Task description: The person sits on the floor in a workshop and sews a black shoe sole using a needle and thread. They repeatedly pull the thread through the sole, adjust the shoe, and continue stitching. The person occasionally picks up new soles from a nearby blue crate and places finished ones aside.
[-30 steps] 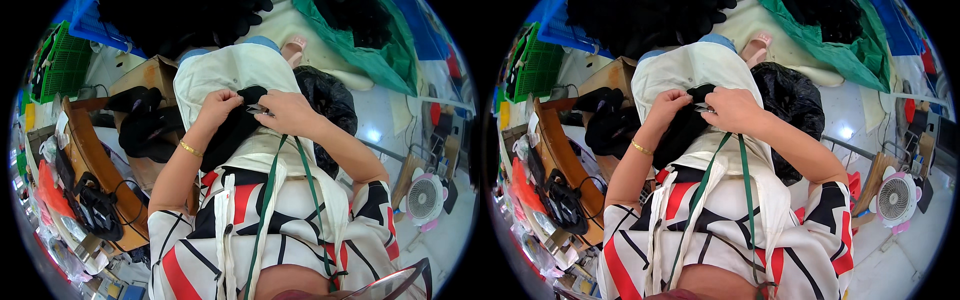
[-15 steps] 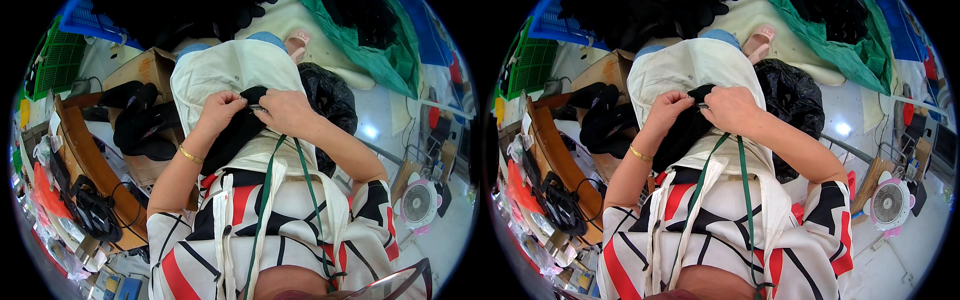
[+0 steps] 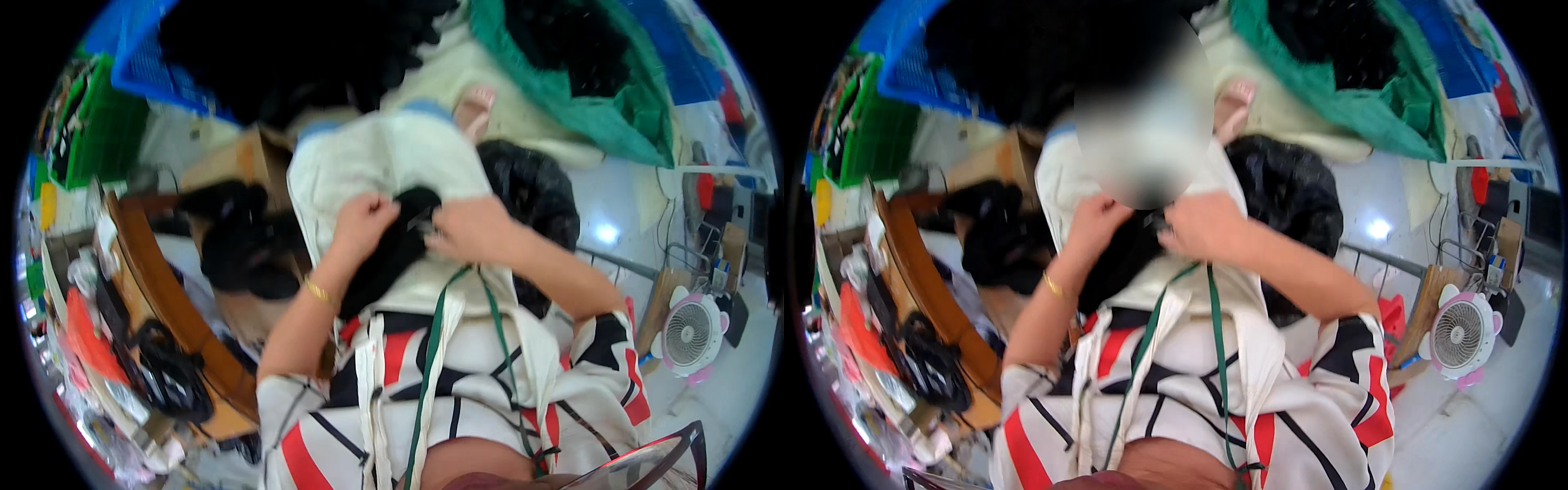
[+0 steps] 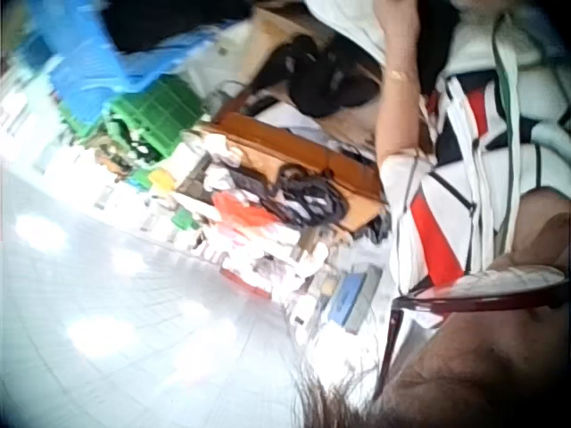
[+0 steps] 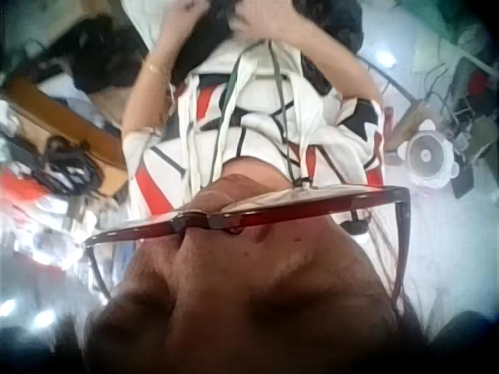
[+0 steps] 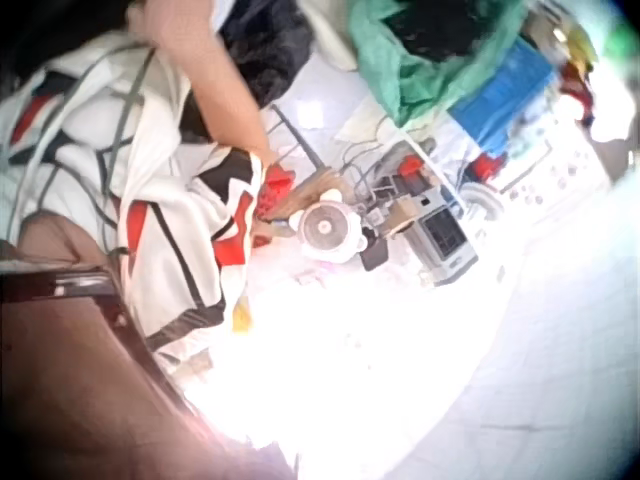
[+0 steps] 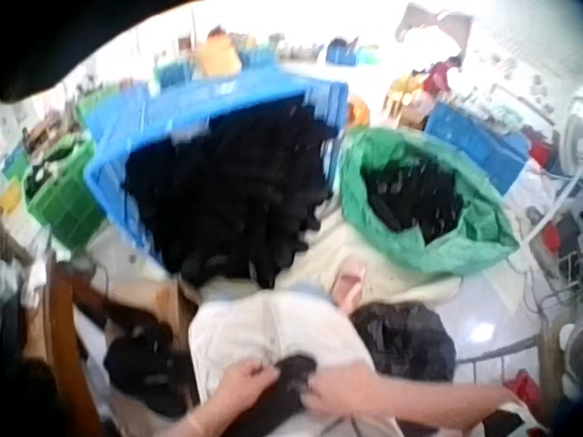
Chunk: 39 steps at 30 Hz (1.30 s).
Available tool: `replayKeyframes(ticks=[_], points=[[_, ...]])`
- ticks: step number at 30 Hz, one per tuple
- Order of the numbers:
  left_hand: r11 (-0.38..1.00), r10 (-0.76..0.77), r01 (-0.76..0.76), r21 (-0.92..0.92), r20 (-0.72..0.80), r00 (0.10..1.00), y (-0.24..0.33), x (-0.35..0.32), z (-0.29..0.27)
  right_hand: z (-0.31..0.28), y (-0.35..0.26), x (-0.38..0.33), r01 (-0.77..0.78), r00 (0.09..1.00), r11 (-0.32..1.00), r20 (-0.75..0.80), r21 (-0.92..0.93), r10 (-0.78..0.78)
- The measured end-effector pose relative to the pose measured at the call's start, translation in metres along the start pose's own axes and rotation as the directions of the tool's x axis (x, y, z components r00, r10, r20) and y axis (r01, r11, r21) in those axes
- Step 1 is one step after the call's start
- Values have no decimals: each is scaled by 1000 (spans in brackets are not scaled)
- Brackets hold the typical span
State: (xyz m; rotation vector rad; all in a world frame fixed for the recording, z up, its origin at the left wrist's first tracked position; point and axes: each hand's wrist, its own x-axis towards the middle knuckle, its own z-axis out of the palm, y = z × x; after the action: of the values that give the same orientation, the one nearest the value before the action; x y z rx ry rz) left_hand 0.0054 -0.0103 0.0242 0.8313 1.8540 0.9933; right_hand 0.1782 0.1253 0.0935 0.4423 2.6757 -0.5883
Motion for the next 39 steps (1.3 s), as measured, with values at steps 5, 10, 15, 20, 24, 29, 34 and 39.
replayKeyframes(ticks=[5,10,15,20,24,29,34,39], points=[[914,342,-316,254,-63,938,44,-11,-15,-30,-8,-14,19,984,876,-162,483,68],[868,404,-417,270,103,909,68,-40,4,16,0,-3,8,986,-378,56,926,159],[831,315,-335,444,120,941,57,-44,-7,11,35,-9,250,968,-629,-170,737,186],[755,253,-298,584,160,954,38,-41,-7,-14,72,-33,488,872,-634,-295,600,391],[812,220,-253,527,126,967,43,-42,1,-17,81,-51,560,823,-614,-289,556,489],[808,99,-139,572,100,990,41,-38,7,10,81,-39,598,717,-294,-334,746,612],[901,177,-217,377,138,974,30,-49,10,48,58,-20,301,775,239,-383,923,502],[780,391,-384,495,95,916,64,-79,-1,48,30,-2,196,868,480,-379,855,322]])
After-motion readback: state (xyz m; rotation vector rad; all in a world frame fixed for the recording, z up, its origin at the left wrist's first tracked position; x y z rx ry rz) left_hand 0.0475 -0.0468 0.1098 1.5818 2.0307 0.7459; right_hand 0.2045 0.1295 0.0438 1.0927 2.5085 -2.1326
